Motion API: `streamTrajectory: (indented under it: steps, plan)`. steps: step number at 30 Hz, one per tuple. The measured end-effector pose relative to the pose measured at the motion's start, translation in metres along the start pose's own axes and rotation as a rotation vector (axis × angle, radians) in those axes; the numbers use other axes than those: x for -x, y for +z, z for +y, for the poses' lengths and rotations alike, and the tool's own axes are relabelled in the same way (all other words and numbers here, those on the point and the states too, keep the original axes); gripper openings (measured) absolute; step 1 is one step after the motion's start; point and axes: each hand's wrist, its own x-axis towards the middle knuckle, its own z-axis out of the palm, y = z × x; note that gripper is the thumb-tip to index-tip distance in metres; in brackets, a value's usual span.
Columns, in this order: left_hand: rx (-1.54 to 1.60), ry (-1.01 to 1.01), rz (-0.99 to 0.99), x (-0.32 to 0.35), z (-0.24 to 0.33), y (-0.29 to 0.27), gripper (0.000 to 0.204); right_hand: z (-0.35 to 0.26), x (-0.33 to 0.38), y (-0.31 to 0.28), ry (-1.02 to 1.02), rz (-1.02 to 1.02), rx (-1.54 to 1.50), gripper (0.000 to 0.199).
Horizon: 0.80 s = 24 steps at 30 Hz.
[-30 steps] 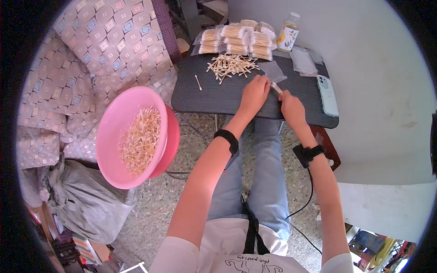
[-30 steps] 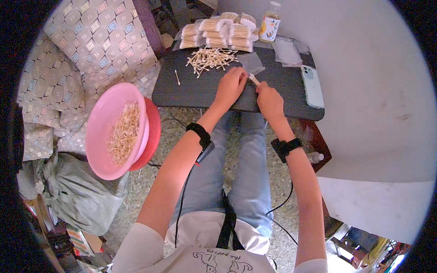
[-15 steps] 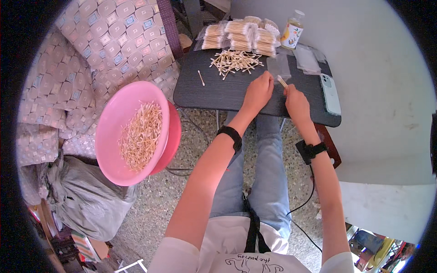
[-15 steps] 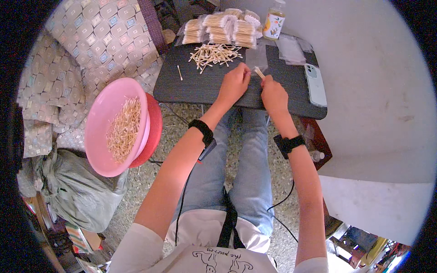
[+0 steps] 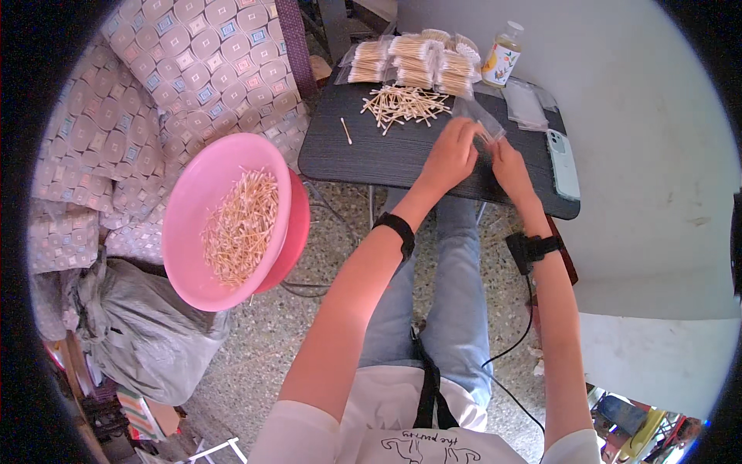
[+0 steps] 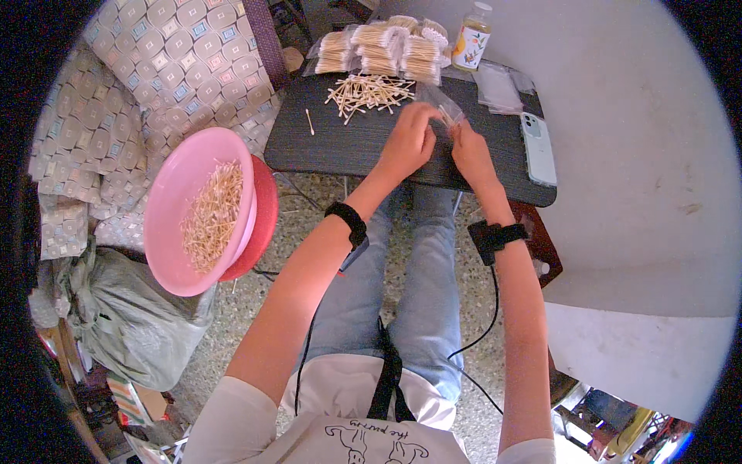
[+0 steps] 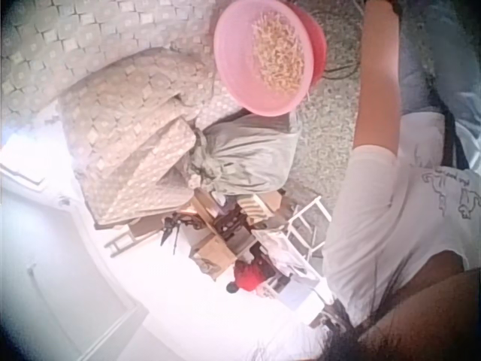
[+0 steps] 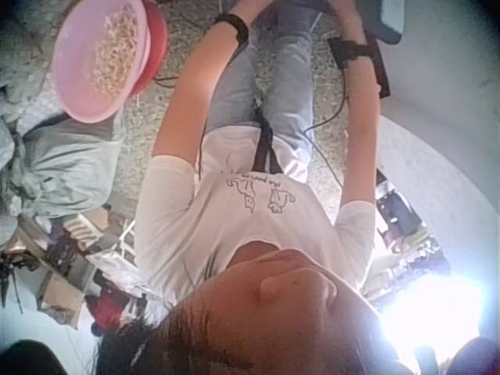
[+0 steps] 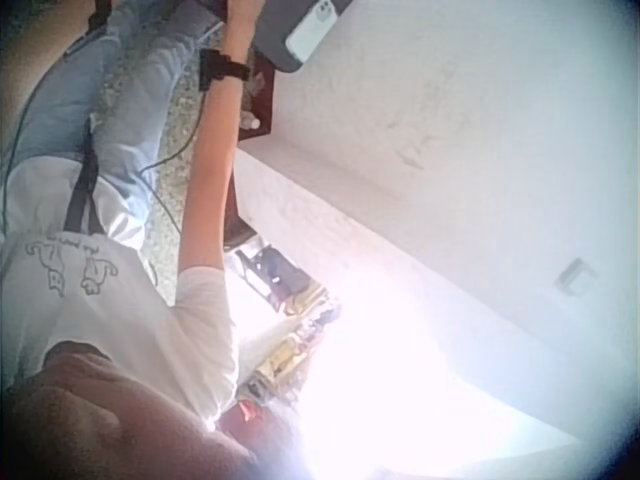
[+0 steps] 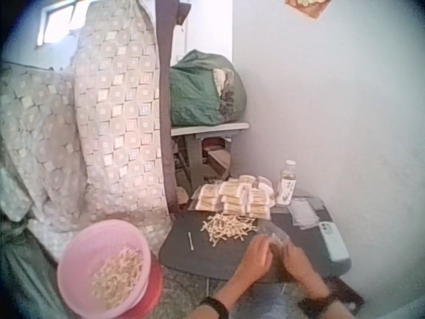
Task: Counting and packing cotton swabs into small plastic zip bags at a desk.
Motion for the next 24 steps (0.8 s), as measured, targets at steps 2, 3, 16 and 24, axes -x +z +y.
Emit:
streamTrajectory:
  steps: [2,3,16,24]
  plan:
    - [-0.098,0.046,0.1,-0.004,0.006,-0.005,0.032,-0.006,0.002,-0.012,0.019,-0.112,0.164,0.02]
    - [-0.137,0.073,0.106,-0.006,0.009,-0.004,0.034,-0.005,0.003,-0.017,0.03,-0.164,0.252,0.02]
    - [-0.318,0.086,0.028,-0.004,0.002,-0.001,0.012,0.0,0.013,-0.028,0.125,-0.213,-0.319,0.038]
    - [-0.308,0.095,-0.005,-0.004,0.004,-0.004,0.011,-0.001,0.011,-0.021,0.189,-0.254,-0.665,0.033]
